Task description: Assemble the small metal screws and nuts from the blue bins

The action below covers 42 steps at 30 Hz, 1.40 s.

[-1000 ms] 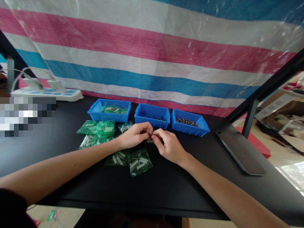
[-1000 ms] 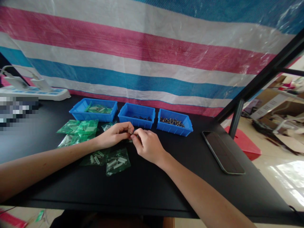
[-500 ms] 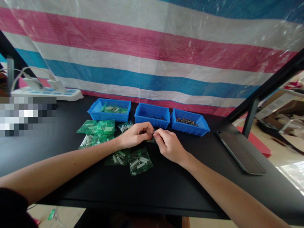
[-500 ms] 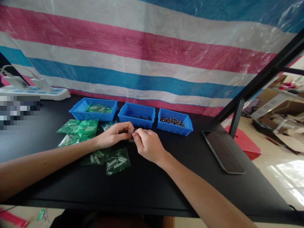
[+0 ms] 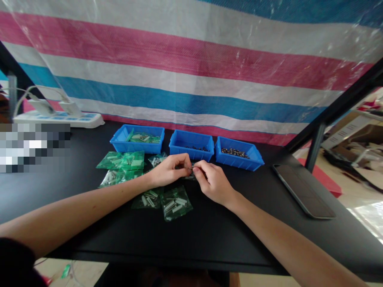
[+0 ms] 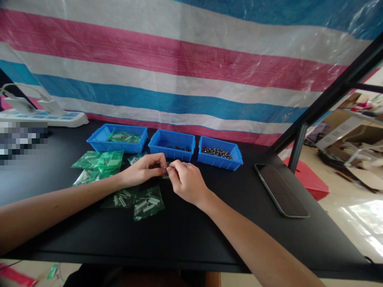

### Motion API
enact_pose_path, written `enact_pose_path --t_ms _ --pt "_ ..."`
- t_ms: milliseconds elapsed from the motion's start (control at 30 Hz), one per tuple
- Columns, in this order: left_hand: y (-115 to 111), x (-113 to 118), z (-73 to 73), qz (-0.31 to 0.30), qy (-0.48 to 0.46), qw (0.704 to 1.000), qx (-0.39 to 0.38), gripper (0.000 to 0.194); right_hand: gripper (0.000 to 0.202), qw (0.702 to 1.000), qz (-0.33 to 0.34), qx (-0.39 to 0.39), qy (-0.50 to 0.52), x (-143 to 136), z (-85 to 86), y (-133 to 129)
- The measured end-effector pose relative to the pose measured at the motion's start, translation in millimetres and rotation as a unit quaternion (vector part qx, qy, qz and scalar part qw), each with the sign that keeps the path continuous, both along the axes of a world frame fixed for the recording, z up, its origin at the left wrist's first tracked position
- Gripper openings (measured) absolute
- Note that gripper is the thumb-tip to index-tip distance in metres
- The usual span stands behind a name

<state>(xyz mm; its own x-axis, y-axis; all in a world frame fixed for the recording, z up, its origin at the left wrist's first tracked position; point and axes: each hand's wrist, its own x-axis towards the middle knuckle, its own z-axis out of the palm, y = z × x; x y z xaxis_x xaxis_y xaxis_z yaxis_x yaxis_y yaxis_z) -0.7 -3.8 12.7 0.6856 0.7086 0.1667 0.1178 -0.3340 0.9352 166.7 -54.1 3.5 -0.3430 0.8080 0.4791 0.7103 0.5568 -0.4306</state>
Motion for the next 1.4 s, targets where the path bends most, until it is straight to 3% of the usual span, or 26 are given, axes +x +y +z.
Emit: enact_pose_path --t_ms 433,800,1400 --pt "0.4 -0.1 -1.7 0.009 -0.015 1.0 -0.019 0.011 0.006 0.999 -0.002 0.01 0.031 -0.3 -1.4 -1.1" --pt "-1.1 0.3 2.0 0.008 0.023 1.0 0.018 0.009 0.011 0.999 -0.024 0.019 0.031 -0.5 -1.0 -0.7" --pt "1.3 0.1 0.3 0.04 0.044 0.998 0.019 0.01 0.008 0.999 -0.006 0.025 0.036 -1.3 -1.9 -1.8"
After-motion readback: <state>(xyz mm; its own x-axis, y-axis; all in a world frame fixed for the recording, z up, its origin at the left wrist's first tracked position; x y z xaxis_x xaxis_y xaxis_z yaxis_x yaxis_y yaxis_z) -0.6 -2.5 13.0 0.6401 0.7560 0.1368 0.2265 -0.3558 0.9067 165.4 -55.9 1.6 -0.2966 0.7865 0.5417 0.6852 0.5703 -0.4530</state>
